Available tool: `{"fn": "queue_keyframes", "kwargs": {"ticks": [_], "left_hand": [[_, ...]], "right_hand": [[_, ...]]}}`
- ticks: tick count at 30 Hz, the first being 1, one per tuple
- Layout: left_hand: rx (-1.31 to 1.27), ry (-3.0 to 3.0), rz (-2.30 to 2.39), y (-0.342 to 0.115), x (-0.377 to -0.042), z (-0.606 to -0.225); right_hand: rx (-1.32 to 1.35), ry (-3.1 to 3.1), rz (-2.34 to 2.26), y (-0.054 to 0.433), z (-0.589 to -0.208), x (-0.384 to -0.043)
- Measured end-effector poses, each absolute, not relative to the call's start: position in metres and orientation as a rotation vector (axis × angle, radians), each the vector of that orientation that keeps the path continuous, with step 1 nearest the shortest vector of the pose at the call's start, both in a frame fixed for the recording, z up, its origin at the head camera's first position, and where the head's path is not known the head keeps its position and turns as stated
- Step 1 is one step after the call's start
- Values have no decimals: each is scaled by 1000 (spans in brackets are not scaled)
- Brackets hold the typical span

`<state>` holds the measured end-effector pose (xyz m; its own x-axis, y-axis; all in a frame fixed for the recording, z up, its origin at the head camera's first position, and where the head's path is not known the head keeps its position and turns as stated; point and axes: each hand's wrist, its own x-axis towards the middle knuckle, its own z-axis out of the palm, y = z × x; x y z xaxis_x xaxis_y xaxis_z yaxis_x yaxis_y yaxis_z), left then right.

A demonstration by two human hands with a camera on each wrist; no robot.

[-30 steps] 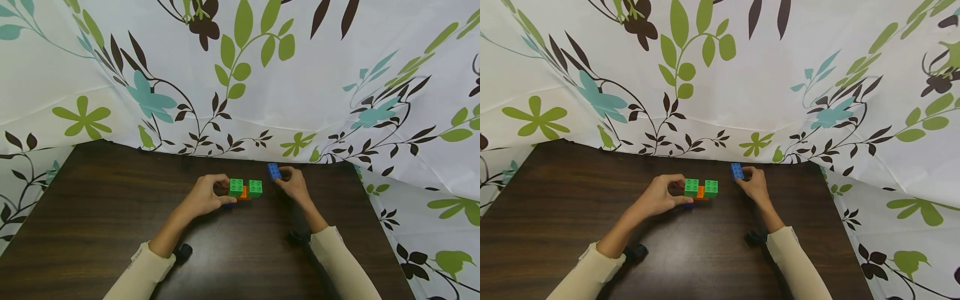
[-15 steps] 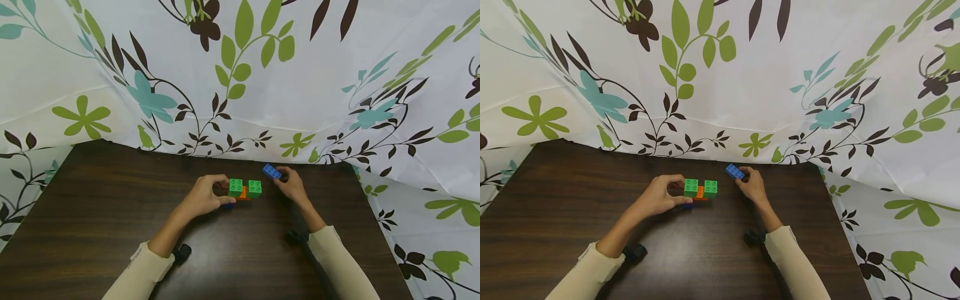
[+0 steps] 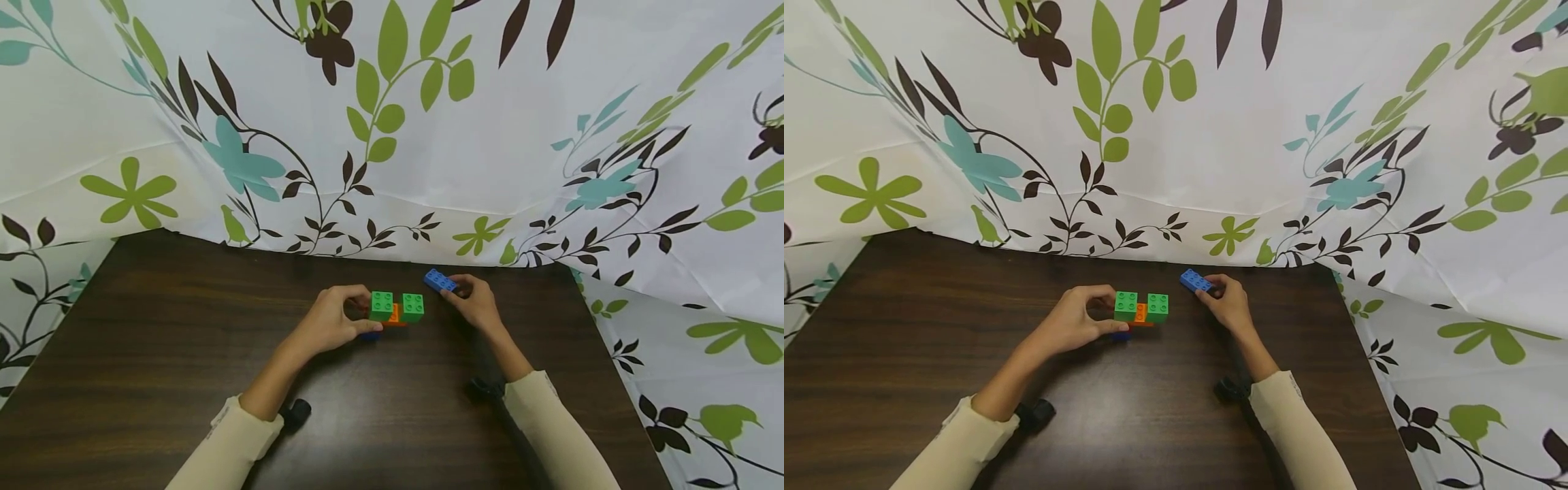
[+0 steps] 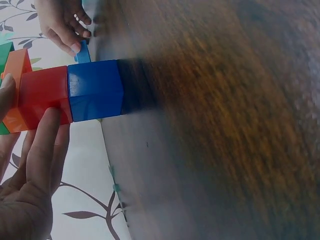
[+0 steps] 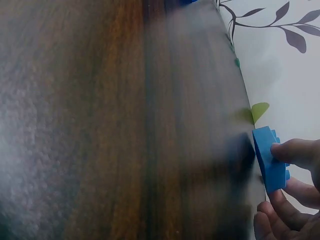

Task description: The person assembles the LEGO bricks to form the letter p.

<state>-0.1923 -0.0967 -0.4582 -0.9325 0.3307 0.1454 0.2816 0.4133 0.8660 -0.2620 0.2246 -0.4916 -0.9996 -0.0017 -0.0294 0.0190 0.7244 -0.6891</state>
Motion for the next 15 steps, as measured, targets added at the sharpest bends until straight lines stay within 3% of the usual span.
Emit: {"fn": "queue_keyframes", "kwargs": {"ticks": [15], "left_hand": [[560, 2602, 1572, -97, -192, -461]], "right_hand": [[-61, 2897, -1233, 220, -472, -252]]}}
